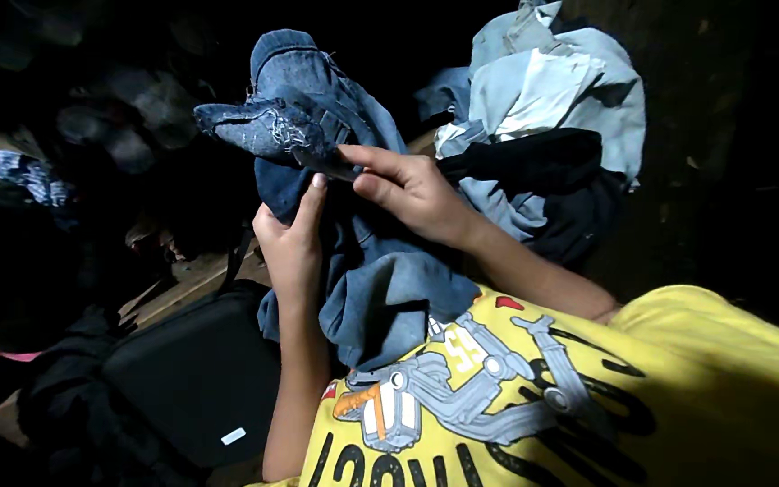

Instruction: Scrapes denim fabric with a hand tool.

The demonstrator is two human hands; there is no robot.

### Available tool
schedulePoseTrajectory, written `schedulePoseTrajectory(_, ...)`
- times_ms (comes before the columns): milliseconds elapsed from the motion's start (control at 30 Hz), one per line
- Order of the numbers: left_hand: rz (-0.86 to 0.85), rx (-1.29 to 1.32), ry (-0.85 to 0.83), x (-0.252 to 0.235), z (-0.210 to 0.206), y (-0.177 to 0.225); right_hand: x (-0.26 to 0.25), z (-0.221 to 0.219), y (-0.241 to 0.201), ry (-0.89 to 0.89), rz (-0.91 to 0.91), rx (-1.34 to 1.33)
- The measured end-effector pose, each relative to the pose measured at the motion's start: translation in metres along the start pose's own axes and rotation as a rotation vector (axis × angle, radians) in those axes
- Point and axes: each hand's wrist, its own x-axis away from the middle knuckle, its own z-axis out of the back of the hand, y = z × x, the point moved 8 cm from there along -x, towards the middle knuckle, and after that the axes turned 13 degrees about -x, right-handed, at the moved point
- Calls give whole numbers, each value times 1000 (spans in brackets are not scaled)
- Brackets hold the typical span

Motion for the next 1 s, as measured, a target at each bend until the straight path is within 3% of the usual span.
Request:
schedulePoseTrajectory(167,-10,-15,46,1,1,2,17,1,2,71,133,334)
schedulePoseTrajectory(333,-21,-104,7,3,-2,3,17,4,0,193,168,418)
schedulePoseTrajectory(500,41,-26,16,1,-1,3,6,-7,-3,237,216,382)
schedulePoseTrajectory(633,74,58,54,1,1,1,12,-4,12,208,71,143)
schedulePoseTrajectory(833,87,45,2,-5,1,0,-6,-10,28,16,-486,-771)
schedulePoseTrajectory(933,110,42,-30,-3,3,-3,-6,-13,33,-141,-603,-853)
schedulePoseTrajectory(1000,142,37,-21,-2,4,-1,-9,-11,27,-114,-503,-783)
